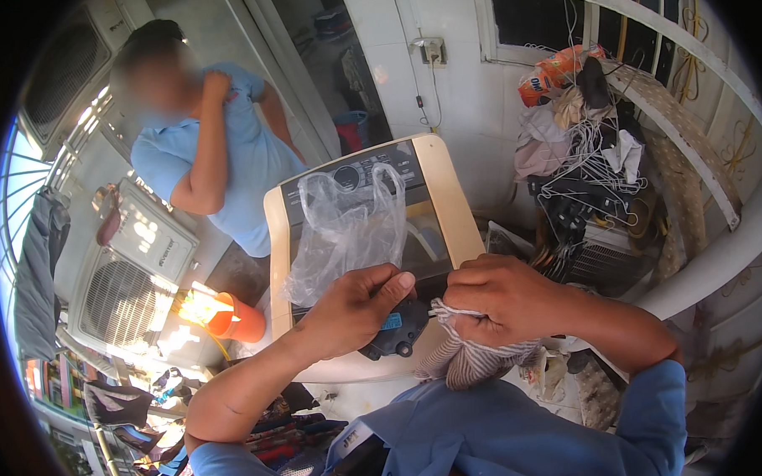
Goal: The person removes a small black component from the underside of a top-loading washing machine using pliers, then wipes it with a cloth while another person stands nearby.
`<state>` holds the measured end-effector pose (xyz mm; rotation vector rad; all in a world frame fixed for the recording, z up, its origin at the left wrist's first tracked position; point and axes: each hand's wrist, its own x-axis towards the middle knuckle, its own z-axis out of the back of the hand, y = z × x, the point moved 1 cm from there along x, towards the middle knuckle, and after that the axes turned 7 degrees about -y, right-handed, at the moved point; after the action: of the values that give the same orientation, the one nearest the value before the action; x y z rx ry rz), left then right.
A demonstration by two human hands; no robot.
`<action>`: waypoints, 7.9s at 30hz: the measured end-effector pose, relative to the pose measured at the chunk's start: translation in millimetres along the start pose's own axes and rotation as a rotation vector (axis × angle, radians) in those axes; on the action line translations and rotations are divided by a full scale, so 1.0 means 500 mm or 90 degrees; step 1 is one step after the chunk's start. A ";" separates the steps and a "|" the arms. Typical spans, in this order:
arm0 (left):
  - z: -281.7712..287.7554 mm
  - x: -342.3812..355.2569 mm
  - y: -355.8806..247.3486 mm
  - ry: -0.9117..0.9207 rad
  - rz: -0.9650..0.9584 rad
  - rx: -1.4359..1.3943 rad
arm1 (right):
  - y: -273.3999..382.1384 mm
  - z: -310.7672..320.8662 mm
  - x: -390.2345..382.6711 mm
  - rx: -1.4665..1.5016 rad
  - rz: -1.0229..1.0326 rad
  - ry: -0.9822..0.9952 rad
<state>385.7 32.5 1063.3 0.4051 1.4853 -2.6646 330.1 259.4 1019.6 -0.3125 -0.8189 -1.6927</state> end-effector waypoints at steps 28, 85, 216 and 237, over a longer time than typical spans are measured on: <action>-0.001 0.019 0.042 0.051 0.088 -0.120 | -0.035 -0.038 -0.039 0.151 -0.083 -0.096; -0.175 0.098 0.163 0.081 -0.026 -1.144 | -0.003 -0.126 -0.022 0.486 -0.345 -0.561; -0.124 0.075 0.178 -0.539 -0.346 -0.726 | 0.016 -0.283 0.031 0.188 -0.136 -0.522; -0.107 0.073 0.162 -0.327 -0.408 -0.884 | 0.023 -0.267 0.015 0.029 -0.133 -0.440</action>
<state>375.8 37.1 959.9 -0.8536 2.8956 -1.0860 366.9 164.5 932.1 -0.8310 -1.4313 -1.7675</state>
